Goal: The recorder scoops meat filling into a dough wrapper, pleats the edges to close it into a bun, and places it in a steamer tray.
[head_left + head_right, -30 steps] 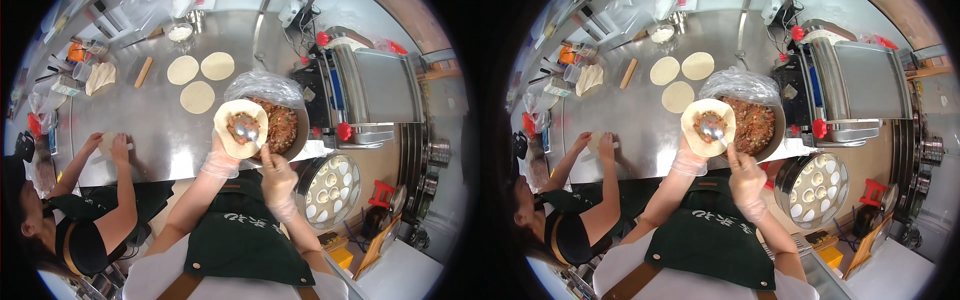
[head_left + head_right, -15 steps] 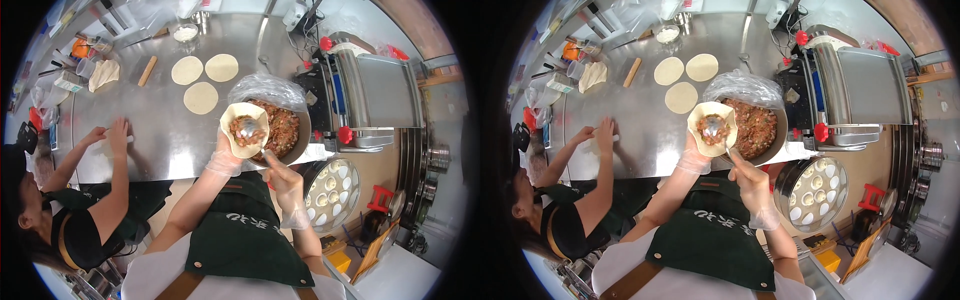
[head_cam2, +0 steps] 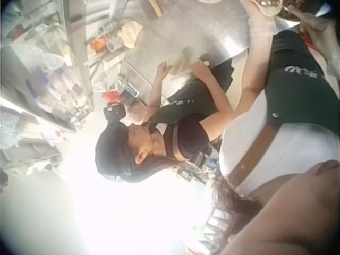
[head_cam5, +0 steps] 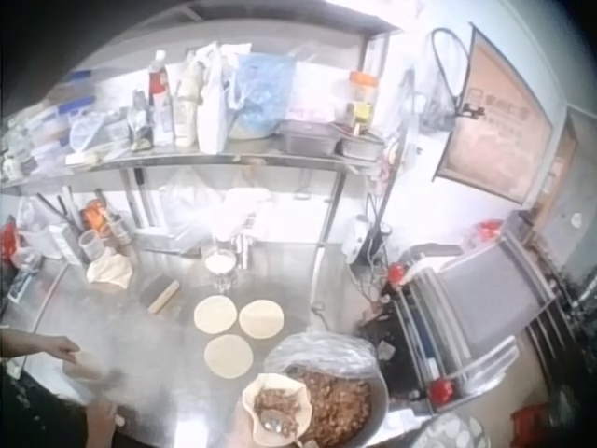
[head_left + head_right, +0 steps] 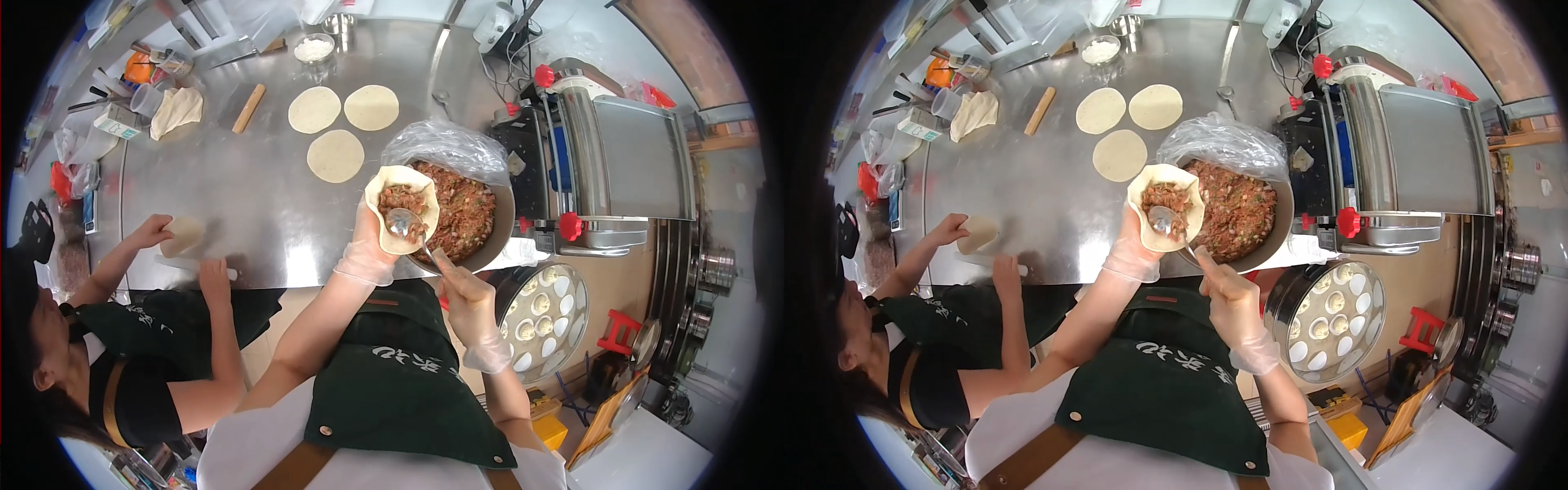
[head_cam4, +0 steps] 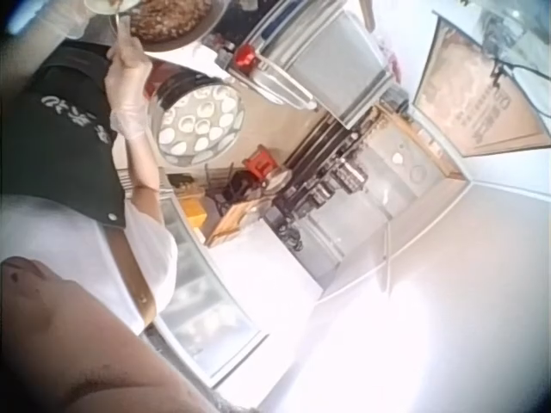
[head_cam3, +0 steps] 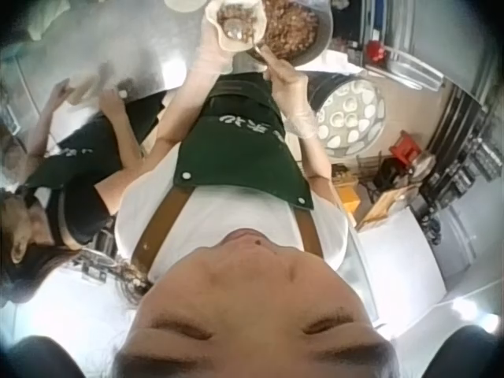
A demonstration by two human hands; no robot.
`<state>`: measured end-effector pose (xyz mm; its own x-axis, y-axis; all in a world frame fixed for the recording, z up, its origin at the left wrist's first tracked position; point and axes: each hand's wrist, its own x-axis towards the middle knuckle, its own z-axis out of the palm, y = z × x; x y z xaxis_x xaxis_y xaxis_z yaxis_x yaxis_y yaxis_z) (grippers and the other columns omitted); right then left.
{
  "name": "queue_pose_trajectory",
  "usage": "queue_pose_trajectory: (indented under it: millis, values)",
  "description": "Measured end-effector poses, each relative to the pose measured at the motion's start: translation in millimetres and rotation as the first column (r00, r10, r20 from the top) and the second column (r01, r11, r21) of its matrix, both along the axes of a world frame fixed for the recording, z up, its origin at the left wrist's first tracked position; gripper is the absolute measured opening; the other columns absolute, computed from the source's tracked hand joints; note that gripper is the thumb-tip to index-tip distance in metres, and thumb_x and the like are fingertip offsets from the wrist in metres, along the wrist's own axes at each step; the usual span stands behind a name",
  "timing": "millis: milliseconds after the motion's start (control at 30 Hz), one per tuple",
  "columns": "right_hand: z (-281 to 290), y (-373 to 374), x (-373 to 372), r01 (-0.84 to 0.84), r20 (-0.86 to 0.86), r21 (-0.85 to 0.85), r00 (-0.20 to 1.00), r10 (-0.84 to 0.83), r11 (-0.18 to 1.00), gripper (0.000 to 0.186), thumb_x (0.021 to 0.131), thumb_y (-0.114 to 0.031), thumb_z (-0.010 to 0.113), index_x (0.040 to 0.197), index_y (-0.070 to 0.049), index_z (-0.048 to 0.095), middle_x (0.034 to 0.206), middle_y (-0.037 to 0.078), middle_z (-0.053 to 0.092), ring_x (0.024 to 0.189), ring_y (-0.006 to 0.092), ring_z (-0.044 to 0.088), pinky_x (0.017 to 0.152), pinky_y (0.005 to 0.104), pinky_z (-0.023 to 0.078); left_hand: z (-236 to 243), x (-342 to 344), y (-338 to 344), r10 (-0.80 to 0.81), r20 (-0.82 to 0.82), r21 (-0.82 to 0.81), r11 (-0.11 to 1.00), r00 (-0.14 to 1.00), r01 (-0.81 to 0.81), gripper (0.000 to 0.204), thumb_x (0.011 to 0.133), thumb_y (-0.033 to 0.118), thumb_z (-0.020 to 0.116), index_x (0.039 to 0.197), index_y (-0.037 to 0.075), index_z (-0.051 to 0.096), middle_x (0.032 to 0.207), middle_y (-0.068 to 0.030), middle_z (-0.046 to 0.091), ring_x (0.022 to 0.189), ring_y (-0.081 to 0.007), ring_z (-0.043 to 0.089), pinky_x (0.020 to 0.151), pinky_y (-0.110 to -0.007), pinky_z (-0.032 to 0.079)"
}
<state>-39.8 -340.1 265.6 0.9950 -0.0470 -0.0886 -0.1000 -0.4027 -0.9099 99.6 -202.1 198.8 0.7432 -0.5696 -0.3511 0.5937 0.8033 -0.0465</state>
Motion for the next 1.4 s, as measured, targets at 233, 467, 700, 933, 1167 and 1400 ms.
queue_pose_trajectory:
  millis: [233, 467, 700, 933, 1167, 1400]
  values:
    - [-8.0, -15.2, -0.2, 0.111, 0.021, 0.220, 0.993, -0.118, 0.969, 0.047, 0.088, 0.016, 0.051, 0.131, 0.000, 0.061, 0.080, 0.004, 0.061, 0.069, 0.0115, 0.053, 0.067, 0.0240, 0.048, 2.5, -4.5, 1.4, 0.003, 0.227, 0.079, 0.997, 0.974, -0.022, 0.041, 0.098, 0.036, 0.047, 0.113, 0.000, 0.061, 0.108, -0.0179, 0.067, 0.098, -0.0304, 0.066, 0.085, -0.048, 0.058]
    - [-1.2, -12.2, 17.0, 0.177, 0.089, -0.023, 0.981, -0.174, 0.984, 0.050, 0.086, 0.013, 0.054, 0.133, -0.003, 0.061, 0.078, 0.006, 0.062, 0.065, 0.0135, 0.056, 0.062, 0.0242, 0.049, -1.9, -12.3, -8.0, 0.002, 0.261, 0.222, 0.973, 0.965, -0.062, 0.041, 0.100, 0.036, 0.046, 0.118, 0.002, 0.060, 0.112, -0.0169, 0.067, 0.102, -0.0310, 0.066, 0.087, -0.049, 0.057]
    - [-4.7, -2.2, 14.3, 0.222, 0.381, -0.729, 0.917, 0.115, 0.647, 0.063, 0.068, 0.008, 0.060, 0.127, -0.012, 0.067, 0.073, 0.003, 0.058, 0.053, 0.0199, 0.059, 0.050, 0.0335, 0.049, -4.0, -10.0, -9.0, 0.003, 0.082, -0.020, 1.000, 0.997, -0.001, 0.041, 0.101, 0.037, 0.045, 0.119, 0.003, 0.060, 0.114, -0.0168, 0.067, 0.103, -0.0323, 0.066, 0.090, -0.049, 0.056]
    - [-38.4, -50.5, 6.2, 0.133, 0.156, -0.925, 0.987, 0.037, 0.357, 0.045, 0.073, -0.007, 0.064, 0.118, -0.013, 0.069, 0.069, 0.002, 0.057, 0.055, 0.0187, 0.059, 0.045, 0.0316, 0.047, -14.7, -8.7, 8.7, 0.050, 0.091, -0.008, 0.999, 0.995, -0.049, 0.043, 0.100, 0.039, 0.045, 0.119, 0.004, 0.060, 0.114, -0.0166, 0.067, 0.108, -0.0329, 0.065, 0.094, -0.049, 0.055]
    - [-23.6, -38.3, 34.0, -0.063, -0.042, -0.986, 0.990, 0.132, 0.157, 0.030, 0.082, -0.012, 0.066, 0.112, -0.008, 0.062, 0.090, 0.008, 0.060, 0.095, 0.0272, 0.061, 0.075, 0.0385, 0.050, 2.3, -15.3, 15.3, 0.051, 0.117, -0.102, 0.994, 0.992, -0.040, 0.055, 0.097, 0.046, 0.047, 0.131, 0.003, 0.053, 0.130, -0.0193, 0.059, 0.123, -0.0384, 0.055, 0.105, -0.056, 0.044]
    - [-31.8, 17.3, 26.8, 0.167, 0.642, -0.190, 0.767, -0.006, 0.968, 0.058, 0.072, 0.013, 0.071, 0.122, -0.007, 0.051, 0.108, 0.016, 0.062, 0.094, 0.0343, 0.062, 0.079, 0.0410, 0.051, 49.2, -26.7, 12.1, 0.047, 0.127, -0.139, 0.990, 0.991, -0.029, 0.066, 0.096, 0.052, 0.046, 0.136, 0.000, 0.049, 0.135, -0.0220, 0.055, 0.126, -0.0431, 0.051, 0.104, -0.060, 0.044]
